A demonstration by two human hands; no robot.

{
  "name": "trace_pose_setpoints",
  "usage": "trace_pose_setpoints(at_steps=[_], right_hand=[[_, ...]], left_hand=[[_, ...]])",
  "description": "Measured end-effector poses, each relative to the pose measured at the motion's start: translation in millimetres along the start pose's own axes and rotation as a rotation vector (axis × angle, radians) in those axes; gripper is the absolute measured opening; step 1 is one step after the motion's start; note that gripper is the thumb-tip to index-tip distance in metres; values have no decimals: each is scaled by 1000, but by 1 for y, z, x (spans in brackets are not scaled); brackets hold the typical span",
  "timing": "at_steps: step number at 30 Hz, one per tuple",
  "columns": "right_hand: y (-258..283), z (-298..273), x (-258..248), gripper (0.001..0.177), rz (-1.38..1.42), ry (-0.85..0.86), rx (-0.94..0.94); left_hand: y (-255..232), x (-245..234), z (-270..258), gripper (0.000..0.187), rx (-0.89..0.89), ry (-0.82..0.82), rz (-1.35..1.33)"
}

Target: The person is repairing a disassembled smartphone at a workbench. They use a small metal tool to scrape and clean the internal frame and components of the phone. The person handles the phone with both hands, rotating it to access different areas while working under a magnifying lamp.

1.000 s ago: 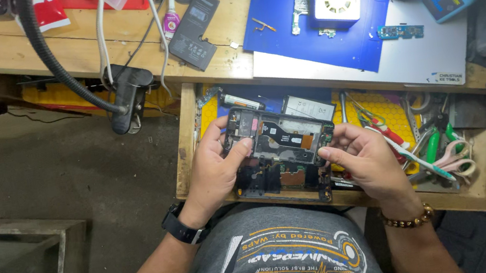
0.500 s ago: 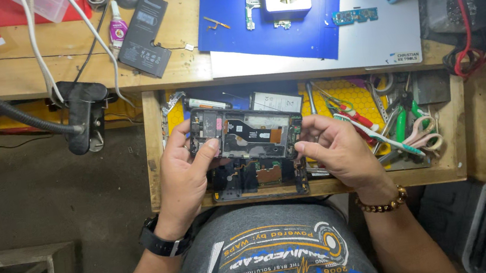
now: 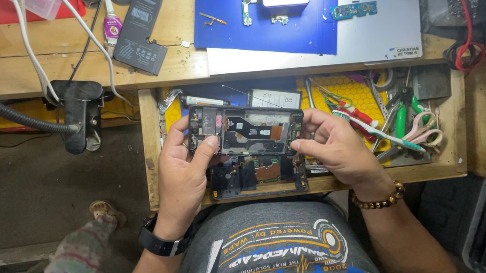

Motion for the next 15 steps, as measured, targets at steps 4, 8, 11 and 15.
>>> trace_pose_setpoints(at_steps=[4,8,11,15], right_hand=[[-1,2,1,30,29,8,29],[-2,3,1,29,19,8,29],[-2,5,1,29,-6,-2,21],[1,5,8,30,21,4,6]], left_hand=[[-3,1,1,36,8,4,0],[-5,3,2,35,15,7,-18],[-6,2,1,35,15,-3,-9],[-1,2,-1,37,13,-29,-111]])
Point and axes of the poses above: each hand's wrist, its own z-axis towards the middle knuckle, its own x-axis out of the palm, y = z × x, the point moved 7 cm from there along z, towards the middle knuckle, and after that the axes turned 5 degrees about x, right-handed, at the moved point
